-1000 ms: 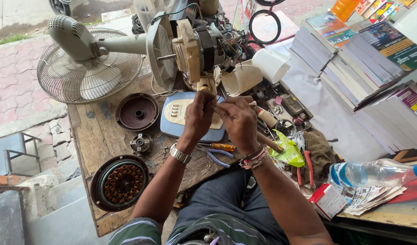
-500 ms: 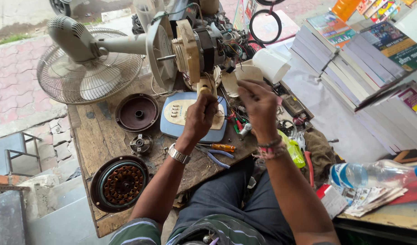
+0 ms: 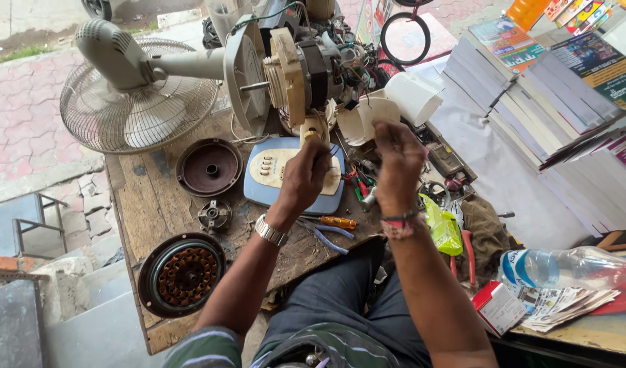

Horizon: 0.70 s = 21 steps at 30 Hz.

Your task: The person disassembles a small electrical appliance, likely a fan, using a screwdriver and pliers. They remove the base, manipulate internal wiring and components, and reassemble parts of the device on a cluttered workbench.

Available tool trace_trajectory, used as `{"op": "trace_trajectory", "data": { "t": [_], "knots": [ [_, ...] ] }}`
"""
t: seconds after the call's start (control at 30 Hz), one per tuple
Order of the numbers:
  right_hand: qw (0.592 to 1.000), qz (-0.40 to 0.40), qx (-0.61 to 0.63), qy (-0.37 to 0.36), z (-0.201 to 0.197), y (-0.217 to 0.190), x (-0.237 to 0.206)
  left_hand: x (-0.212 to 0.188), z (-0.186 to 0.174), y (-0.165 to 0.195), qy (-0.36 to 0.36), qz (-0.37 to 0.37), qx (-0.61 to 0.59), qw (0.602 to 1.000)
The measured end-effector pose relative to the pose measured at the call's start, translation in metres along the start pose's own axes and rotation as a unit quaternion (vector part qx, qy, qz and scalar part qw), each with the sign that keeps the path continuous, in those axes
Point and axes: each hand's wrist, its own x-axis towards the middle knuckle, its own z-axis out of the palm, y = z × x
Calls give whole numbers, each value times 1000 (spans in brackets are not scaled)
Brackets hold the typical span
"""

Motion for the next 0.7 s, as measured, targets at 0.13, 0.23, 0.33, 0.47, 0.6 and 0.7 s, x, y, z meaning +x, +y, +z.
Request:
{"op": "trace_trajectory", "data": {
  "t": [0.13, 0.23, 0.33, 0.47, 0.6, 0.7],
  "knots": [
    [987, 90, -1, -134, -14, -5, -25, -3, 5, -3, 43, -17, 12, 999],
    [966, 109, -96, -214, -9, 0, -49, -4, 9, -1, 50, -12, 18, 998],
    [987, 94, -48, -120, 0, 7, -58, -4, 10, 3, 46, -20, 15, 999],
    [994, 80, -17, -68, 0, 11, -59, -5, 9, 4, 39, -11, 24, 999],
    [994, 101, 45, -16, 0, 11, -63, -7, 15, -2, 48, -5, 0, 999],
    [995, 57, 80, 34, -9, 5, -56, -8, 15, -11, 67, -20, 15, 997]
  ]
}}
